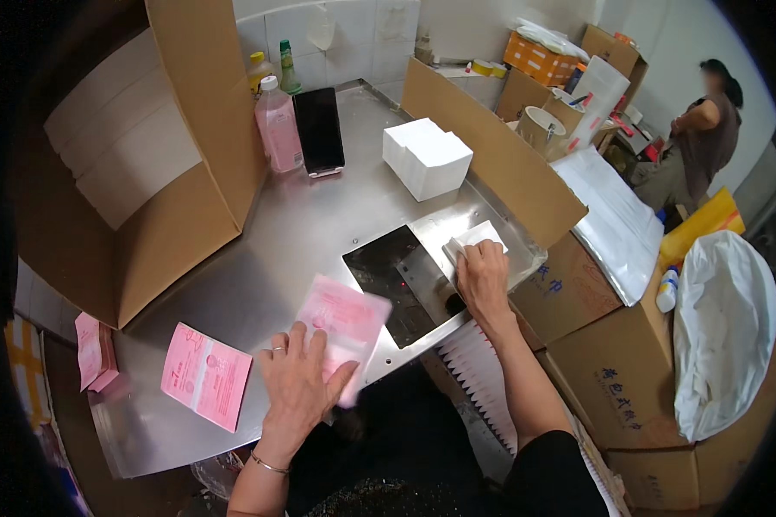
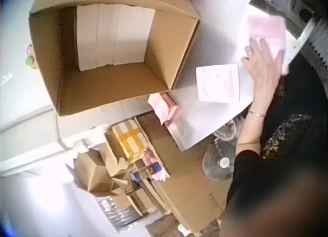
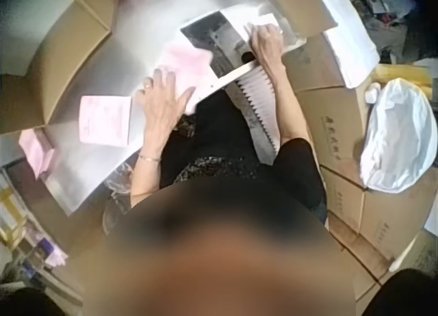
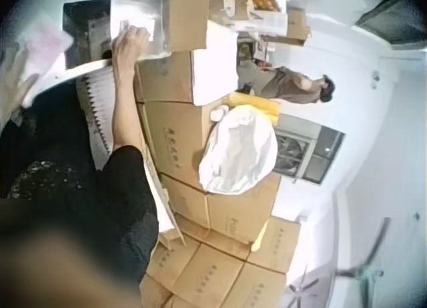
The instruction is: Folding pink leaflets and placing them into white product boxes, then organizing the boxes into a larger shipping carton.
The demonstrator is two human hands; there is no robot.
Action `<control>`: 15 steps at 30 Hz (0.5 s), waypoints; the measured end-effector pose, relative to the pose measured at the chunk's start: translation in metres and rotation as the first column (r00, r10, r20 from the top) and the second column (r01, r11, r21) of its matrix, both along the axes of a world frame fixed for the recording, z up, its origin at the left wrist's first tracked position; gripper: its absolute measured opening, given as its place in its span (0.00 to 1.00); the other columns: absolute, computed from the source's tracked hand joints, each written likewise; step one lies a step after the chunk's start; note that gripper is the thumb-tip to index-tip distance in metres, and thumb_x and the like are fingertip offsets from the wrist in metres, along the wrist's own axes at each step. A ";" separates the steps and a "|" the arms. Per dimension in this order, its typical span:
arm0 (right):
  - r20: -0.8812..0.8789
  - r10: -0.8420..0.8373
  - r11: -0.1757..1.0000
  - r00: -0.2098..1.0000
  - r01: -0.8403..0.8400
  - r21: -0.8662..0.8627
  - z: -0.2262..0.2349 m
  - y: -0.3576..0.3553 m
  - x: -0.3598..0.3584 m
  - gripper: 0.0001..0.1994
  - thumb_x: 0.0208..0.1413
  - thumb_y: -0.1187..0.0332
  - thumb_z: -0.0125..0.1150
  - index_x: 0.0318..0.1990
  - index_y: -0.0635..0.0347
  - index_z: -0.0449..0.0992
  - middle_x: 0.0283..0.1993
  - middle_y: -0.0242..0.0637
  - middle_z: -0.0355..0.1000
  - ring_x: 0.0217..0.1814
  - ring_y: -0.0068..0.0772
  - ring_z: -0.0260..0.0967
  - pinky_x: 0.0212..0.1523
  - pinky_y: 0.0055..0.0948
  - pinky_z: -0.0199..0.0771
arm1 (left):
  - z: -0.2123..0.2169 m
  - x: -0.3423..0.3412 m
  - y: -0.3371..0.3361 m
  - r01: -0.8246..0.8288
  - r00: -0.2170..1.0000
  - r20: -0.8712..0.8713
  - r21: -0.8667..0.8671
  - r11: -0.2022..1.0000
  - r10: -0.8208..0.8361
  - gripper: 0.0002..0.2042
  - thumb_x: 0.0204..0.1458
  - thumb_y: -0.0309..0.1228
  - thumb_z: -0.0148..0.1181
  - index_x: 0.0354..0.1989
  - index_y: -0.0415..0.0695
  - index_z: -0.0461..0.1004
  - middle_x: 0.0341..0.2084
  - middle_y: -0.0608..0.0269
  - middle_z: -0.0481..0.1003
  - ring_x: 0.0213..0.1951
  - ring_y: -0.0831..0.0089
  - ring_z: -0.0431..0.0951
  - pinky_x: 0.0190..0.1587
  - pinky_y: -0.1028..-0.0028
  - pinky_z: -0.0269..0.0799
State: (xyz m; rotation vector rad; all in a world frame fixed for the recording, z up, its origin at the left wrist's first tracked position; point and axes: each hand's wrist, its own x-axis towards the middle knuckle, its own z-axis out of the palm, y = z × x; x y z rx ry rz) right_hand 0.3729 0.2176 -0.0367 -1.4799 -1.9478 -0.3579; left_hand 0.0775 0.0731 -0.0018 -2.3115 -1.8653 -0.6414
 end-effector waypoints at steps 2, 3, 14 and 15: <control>-0.021 0.021 0.999 1.000 -0.020 0.035 -0.001 0.002 0.006 0.04 0.53 0.76 0.62 0.36 0.64 0.77 0.37 0.43 0.70 0.44 0.48 0.68 0.43 0.44 0.66 | -0.004 0.005 0.001 0.009 0.999 0.032 -0.084 0.996 -0.006 0.21 0.50 0.41 0.65 0.48 0.40 0.74 0.47 0.51 0.70 0.42 0.56 0.69 0.40 0.61 0.65; -0.047 0.029 0.997 0.998 -0.026 0.067 -0.001 0.003 0.015 0.08 0.51 0.77 0.62 0.40 0.63 0.78 0.39 0.43 0.71 0.46 0.48 0.69 0.45 0.43 0.67 | -0.010 0.008 0.001 0.050 0.997 0.069 -0.071 0.996 -0.046 0.20 0.49 0.38 0.65 0.49 0.40 0.74 0.47 0.50 0.70 0.42 0.56 0.70 0.40 0.61 0.65; -0.300 0.081 0.995 0.951 -0.057 0.088 0.006 0.013 0.025 0.17 0.47 0.81 0.57 0.45 0.62 0.82 0.46 0.45 0.77 0.51 0.51 0.72 0.51 0.44 0.72 | -0.012 0.016 -0.009 0.214 0.952 0.233 -0.047 0.976 -0.198 0.20 0.49 0.26 0.62 0.52 0.39 0.74 0.48 0.48 0.69 0.42 0.55 0.71 0.44 0.60 0.69; -0.299 0.087 0.994 0.950 -0.064 0.085 0.012 0.013 0.025 0.17 0.47 0.81 0.57 0.45 0.62 0.82 0.46 0.45 0.77 0.51 0.51 0.72 0.51 0.44 0.72 | -0.011 0.016 -0.009 0.213 0.951 0.236 -0.036 0.976 -0.199 0.20 0.49 0.27 0.62 0.52 0.38 0.74 0.48 0.48 0.69 0.42 0.55 0.71 0.44 0.60 0.69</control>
